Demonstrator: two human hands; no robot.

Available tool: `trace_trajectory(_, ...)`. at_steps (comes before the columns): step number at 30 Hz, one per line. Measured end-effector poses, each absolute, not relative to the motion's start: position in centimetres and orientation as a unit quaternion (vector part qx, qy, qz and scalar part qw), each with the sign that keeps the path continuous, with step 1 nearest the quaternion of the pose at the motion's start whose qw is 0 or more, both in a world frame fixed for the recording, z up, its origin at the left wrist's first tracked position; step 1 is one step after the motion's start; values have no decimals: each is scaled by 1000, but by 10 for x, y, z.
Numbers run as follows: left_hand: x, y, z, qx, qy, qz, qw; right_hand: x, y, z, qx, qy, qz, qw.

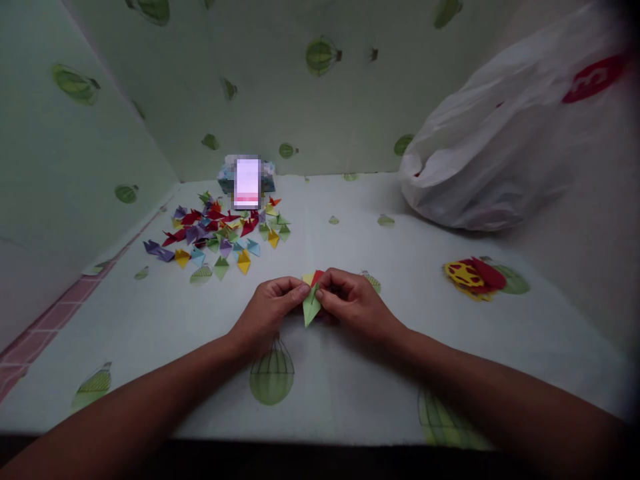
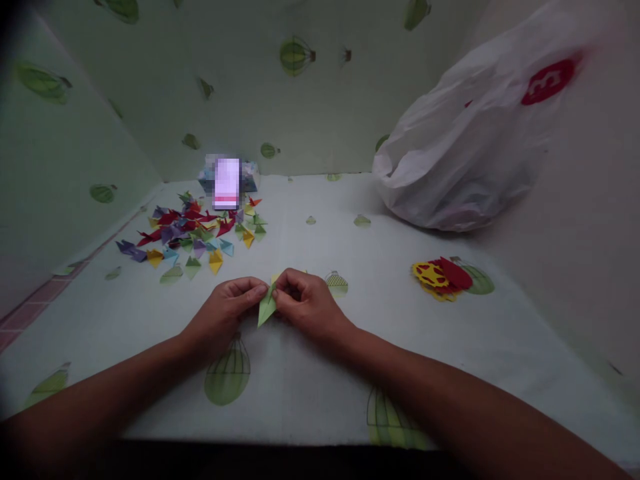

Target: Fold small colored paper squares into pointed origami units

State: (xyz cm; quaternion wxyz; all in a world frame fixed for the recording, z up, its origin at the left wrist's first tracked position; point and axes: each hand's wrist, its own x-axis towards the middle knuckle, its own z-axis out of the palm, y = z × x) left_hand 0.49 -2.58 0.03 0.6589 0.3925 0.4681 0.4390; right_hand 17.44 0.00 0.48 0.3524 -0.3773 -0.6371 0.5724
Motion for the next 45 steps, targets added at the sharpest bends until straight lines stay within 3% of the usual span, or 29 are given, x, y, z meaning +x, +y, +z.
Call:
trace_trajectory(19,4,-27,3,400,485,434,645,174,-1,3,-380,-640,567,354)
trace_trajectory(30,7,-31,8,475,513,458,549,172,-1,4,-367,-618,598,354)
trace_trajectory(45,8,-28,6,487,463,482,563,174,0,6,-347,-594,629,362)
